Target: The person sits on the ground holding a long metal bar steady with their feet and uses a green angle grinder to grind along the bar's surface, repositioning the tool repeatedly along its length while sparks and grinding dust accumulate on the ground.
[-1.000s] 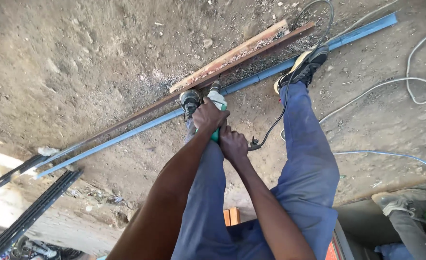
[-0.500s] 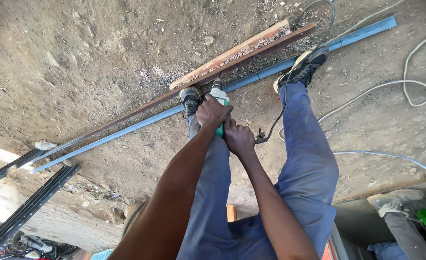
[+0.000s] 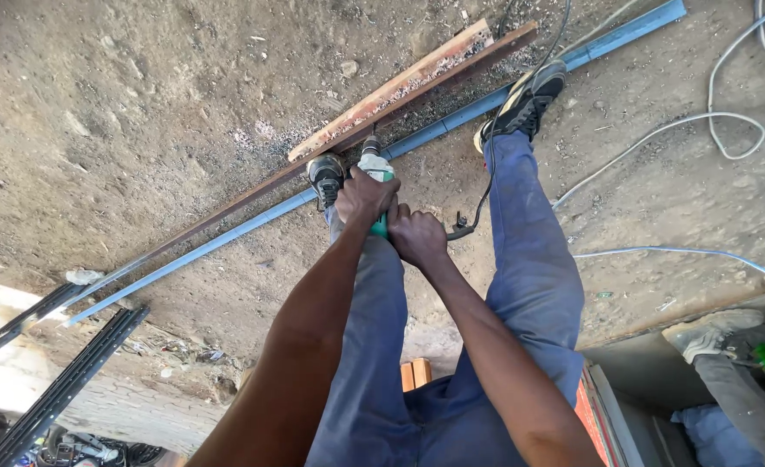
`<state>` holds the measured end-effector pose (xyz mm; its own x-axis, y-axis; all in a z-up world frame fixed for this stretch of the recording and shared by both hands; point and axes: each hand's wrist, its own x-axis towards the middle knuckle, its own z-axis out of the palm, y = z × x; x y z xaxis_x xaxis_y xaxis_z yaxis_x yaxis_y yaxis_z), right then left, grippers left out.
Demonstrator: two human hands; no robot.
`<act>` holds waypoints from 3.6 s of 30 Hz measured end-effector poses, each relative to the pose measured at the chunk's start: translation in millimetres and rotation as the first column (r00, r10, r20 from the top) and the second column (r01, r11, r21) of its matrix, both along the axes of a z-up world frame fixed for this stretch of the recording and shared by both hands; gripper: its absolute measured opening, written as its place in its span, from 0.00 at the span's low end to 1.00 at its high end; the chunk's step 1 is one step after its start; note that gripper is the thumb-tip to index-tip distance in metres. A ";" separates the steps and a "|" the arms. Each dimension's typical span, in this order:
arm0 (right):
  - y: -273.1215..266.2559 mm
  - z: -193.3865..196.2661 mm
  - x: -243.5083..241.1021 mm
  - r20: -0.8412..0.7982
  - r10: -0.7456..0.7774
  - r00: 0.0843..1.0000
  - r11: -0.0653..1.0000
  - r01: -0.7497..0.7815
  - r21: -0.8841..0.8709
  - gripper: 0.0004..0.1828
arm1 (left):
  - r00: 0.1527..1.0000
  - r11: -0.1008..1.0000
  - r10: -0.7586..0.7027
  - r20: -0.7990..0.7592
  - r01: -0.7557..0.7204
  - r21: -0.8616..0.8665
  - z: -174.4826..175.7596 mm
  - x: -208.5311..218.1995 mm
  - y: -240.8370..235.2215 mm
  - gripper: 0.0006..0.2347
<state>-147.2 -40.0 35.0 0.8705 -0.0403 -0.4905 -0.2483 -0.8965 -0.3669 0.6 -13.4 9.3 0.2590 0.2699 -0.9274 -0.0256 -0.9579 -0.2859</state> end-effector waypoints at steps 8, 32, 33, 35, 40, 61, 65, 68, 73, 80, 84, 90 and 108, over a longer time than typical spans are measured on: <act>-9.6 15.9 11.3 -0.011 -0.033 0.999 0.999 0.033 0.044 0.18 | 1.000 0.999 0.005 0.007 -0.005 -0.040 4.0 6.1 -3.5 0.33; -9.2 7.1 11.7 -0.016 -0.008 1.000 0.998 0.009 0.060 0.25 | 0.998 0.998 0.056 -0.021 -0.057 -0.024 20.4 20.2 -13.0 0.34; -12.8 10.3 17.8 -0.002 -0.005 1.000 0.998 0.005 0.057 0.22 | 0.998 0.998 0.056 -0.026 -0.056 -0.017 21.4 23.2 -14.0 0.33; -6.3 -0.4 11.7 0.001 -0.010 1.000 0.998 0.010 0.055 0.25 | 0.998 0.998 0.054 -0.024 -0.054 -0.013 19.9 24.0 -14.9 0.34; -1.9 -6.5 8.9 0.011 -0.009 1.000 0.999 0.009 0.042 0.30 | 0.998 0.999 0.054 -0.025 -0.054 -0.004 6.4 16.9 -7.3 0.36; -7.3 6.4 14.2 -0.050 -0.019 0.999 0.997 0.023 0.078 0.28 | 0.997 0.997 0.081 0.001 -0.081 -0.001 9.8 15.9 -5.7 0.36; -6.1 6.9 13.9 -0.056 -0.017 0.998 0.997 0.021 0.073 0.26 | 0.999 0.999 0.052 0.000 -0.052 -0.007 9.5 16.4 -5.0 0.36; -5.5 6.0 13.1 -0.083 -0.029 0.996 0.996 0.036 0.084 0.27 | 1.000 1.000 0.028 0.002 -0.028 -0.005 8.6 15.7 -8.3 0.35; 0.4 4.9 8.6 -0.122 -0.055 0.991 0.992 0.068 0.104 0.29 | 1.000 1.000 -0.010 -0.003 0.010 -0.009 11.3 13.5 -11.9 0.35; 3.1 3.5 3.0 -0.168 -0.083 0.982 0.987 0.105 0.124 0.31 | 0.999 0.999 -0.032 -0.002 0.032 -0.010 9.3 11.4 -13.9 0.35; 1.7 0.5 1.0 -0.168 -0.090 0.982 0.988 0.109 0.111 0.31 | 0.999 0.999 -0.047 -0.005 0.047 -0.015 8.8 13.9 -17.8 0.34; 1.3 1.3 2.8 -0.181 -0.096 0.979 0.985 0.120 0.127 0.32 | 0.998 0.998 -0.063 -0.007 0.063 -0.003 8.7 13.4 -19.4 0.33; 4.7 -3.6 3.9 -0.173 -0.101 0.980 0.988 0.119 0.097 0.34 | 0.996 0.997 -0.081 -0.023 0.080 -0.023 10.9 22.5 -23.7 0.32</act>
